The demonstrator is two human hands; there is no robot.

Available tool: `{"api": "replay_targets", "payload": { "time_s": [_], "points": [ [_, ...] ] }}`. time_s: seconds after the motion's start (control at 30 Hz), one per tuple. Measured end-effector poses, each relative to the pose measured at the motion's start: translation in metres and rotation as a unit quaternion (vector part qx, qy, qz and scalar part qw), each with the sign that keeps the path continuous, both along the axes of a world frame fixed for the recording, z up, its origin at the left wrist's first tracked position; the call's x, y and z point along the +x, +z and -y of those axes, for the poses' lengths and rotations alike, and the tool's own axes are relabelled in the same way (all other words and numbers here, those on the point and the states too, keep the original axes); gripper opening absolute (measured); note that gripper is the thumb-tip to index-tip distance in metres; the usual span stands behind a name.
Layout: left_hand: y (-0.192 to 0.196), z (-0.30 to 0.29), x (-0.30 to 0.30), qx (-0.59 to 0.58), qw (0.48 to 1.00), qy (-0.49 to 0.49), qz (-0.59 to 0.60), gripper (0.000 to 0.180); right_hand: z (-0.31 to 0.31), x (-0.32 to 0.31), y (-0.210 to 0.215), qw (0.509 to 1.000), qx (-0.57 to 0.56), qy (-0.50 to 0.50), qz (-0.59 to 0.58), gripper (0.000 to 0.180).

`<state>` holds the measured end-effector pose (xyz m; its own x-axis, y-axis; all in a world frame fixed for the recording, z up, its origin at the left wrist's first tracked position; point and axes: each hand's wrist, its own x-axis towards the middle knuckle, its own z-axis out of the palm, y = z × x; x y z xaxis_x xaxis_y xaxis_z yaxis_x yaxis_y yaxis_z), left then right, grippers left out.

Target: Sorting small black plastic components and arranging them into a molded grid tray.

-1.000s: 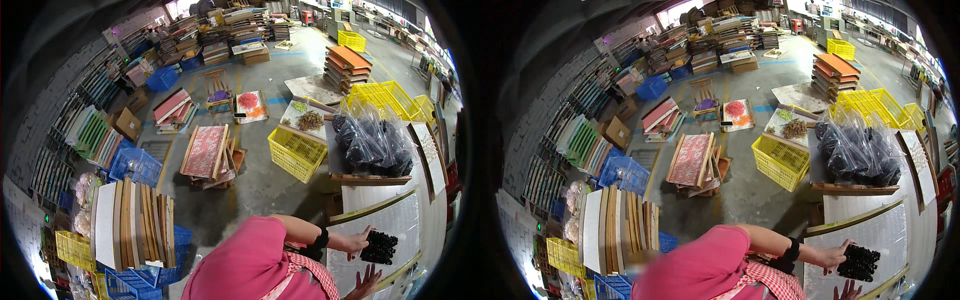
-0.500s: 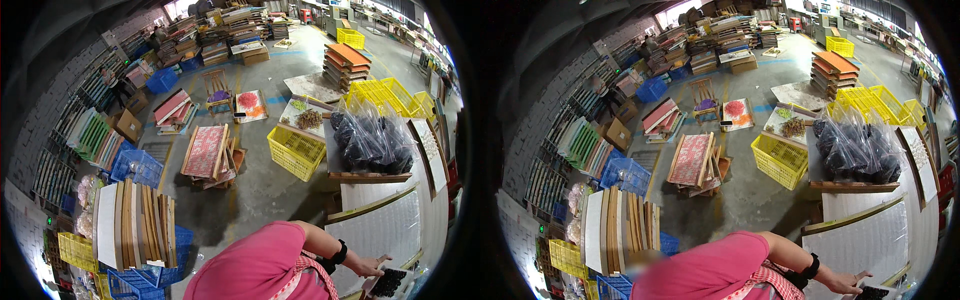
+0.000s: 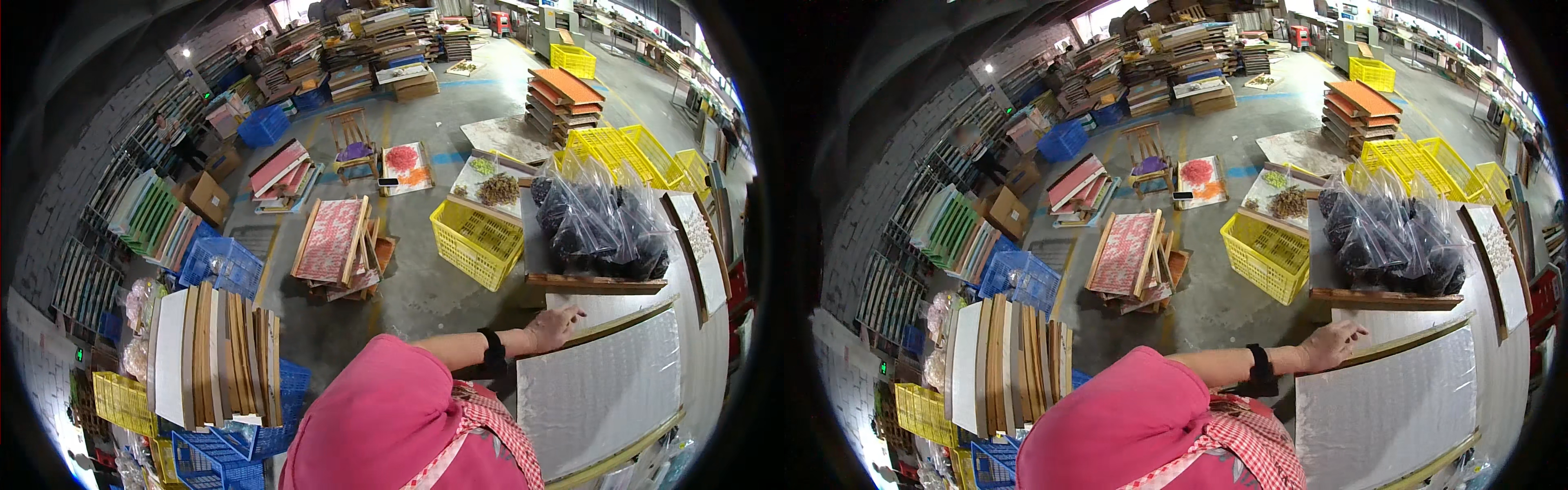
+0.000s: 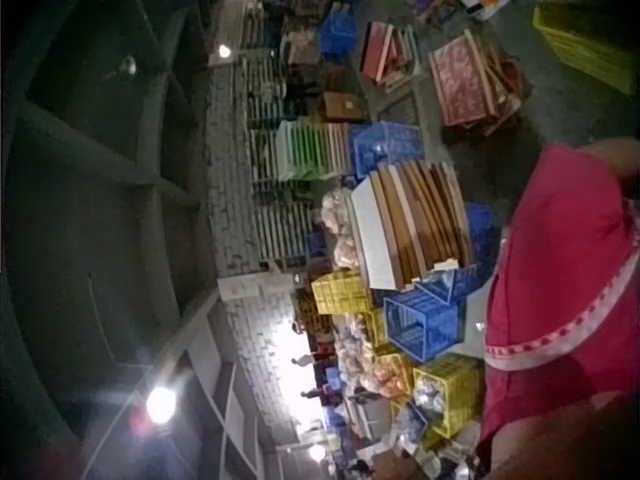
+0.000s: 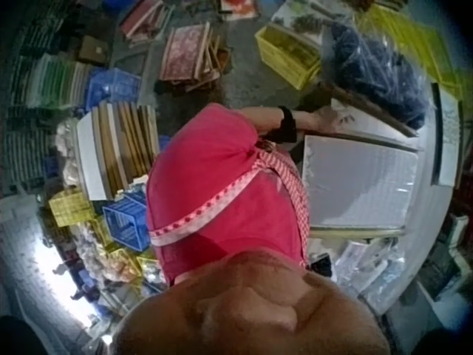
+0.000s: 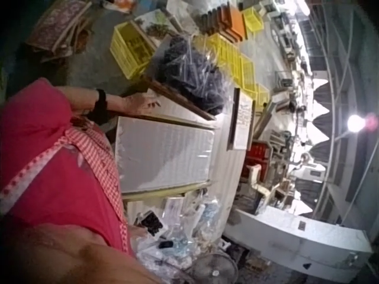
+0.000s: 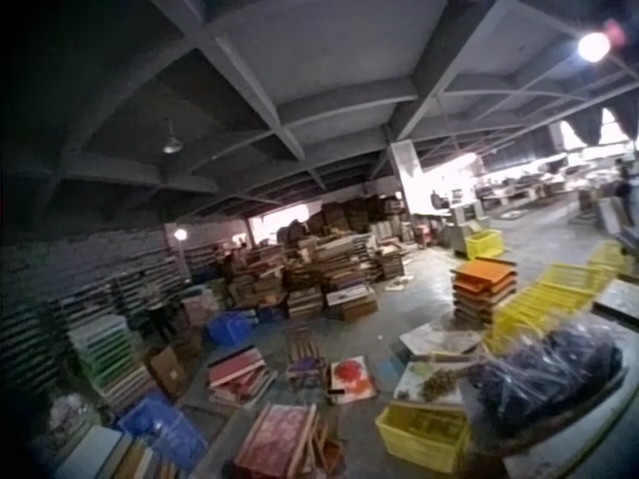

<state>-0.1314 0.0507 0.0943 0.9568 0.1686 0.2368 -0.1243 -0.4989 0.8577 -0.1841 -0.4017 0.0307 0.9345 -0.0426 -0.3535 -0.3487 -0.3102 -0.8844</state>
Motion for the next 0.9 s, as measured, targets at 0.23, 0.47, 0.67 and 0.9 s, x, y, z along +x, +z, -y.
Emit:
{"api": "replay_targets", "payload": {
  "time_s": [0.23, 0.47, 0.67, 0.9],
  "points": [
    [-0.022, -0.035, -0.010, 0.108, 0.989, 0.068, -0.079, 0.035, 0.043, 0.010, -0.029, 0.998, -0.049, 0.016, -0.028, 0.066],
    [-0.053, -0.028, -0.007, 0.119, 0.983, 0.057, -0.131, 0.038, 0.080, 0.015, -0.057, 0.993, -0.098, 0.028, -0.059, 0.067],
    [-0.048, -0.023, -0.007, 0.125, 0.977, 0.024, -0.173, 0.047, 0.111, 0.012, -0.071, 0.985, -0.148, 0.035, -0.086, 0.068],
    [-0.040, -0.014, -0.002, 0.094, 0.954, -0.048, -0.280, 0.068, 0.138, 0.025, -0.073, 0.970, -0.213, 0.049, -0.106, 0.068]
  ]
}}
